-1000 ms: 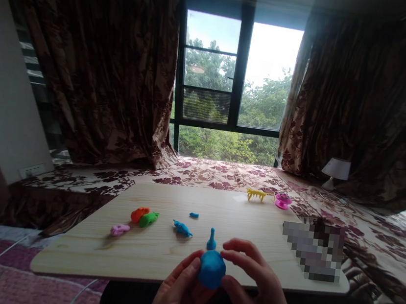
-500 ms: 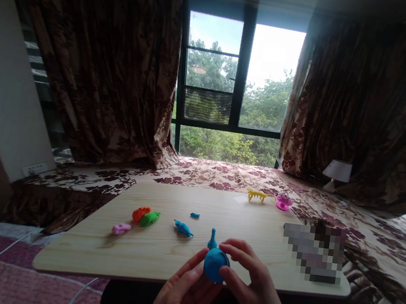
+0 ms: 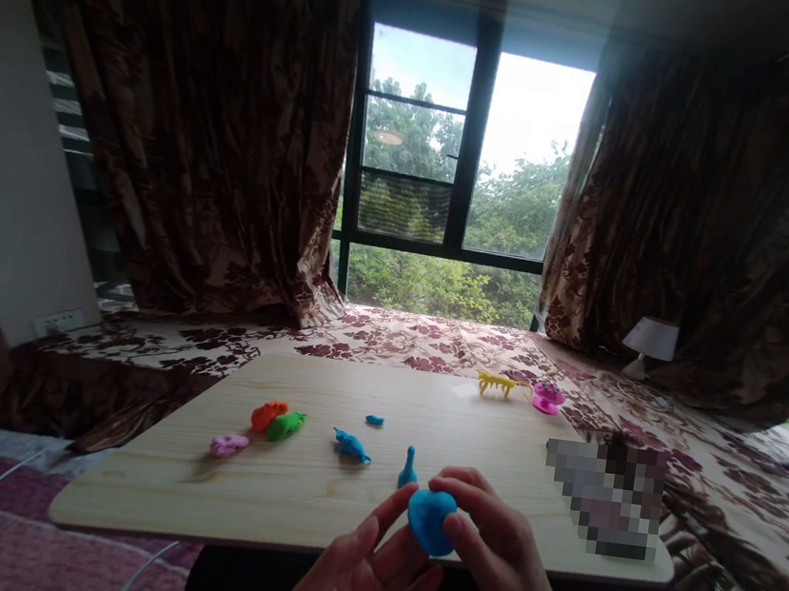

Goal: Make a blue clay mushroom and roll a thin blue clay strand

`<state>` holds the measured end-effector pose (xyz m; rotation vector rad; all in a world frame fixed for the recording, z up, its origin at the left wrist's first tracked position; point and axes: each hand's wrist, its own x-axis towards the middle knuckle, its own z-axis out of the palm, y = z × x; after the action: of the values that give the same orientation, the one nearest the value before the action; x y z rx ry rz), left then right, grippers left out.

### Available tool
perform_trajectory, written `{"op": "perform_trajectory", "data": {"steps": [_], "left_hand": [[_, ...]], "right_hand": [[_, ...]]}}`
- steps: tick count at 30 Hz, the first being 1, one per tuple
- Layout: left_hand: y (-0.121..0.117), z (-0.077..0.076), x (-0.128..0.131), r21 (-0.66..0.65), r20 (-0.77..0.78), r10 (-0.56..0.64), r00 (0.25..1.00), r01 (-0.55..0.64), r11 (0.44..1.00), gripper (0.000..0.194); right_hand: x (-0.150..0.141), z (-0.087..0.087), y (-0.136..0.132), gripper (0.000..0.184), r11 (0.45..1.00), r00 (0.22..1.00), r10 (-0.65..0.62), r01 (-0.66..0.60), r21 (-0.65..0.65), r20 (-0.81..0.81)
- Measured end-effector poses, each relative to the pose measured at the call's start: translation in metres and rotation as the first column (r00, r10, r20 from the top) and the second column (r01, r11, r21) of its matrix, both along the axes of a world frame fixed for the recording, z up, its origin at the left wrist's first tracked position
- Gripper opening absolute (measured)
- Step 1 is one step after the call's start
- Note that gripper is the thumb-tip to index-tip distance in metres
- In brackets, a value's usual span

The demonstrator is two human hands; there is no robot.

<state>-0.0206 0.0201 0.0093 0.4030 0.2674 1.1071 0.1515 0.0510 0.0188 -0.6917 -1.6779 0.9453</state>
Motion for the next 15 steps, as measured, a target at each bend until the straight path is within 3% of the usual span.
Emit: {"op": "perform_trajectory", "data": {"steps": [6,15], "left_hand": [[0.001,-0.003,0.001,0.134,0.058,-0.05,0.997,0.042,0.99,0.04],[-0.005,0.012,0.0,0.282,0.121,-0.143,0.982,0.104,0.954,0.055]], "right_hand": [[0.006,0.01,0.001,0.023,0.998,0.999,-0.042,0.041,0.05,0.028],[-0.002,0.025,-0.002,0.02,0.998,0.998,0.005,-0.001,0.065,-0.067]]}}
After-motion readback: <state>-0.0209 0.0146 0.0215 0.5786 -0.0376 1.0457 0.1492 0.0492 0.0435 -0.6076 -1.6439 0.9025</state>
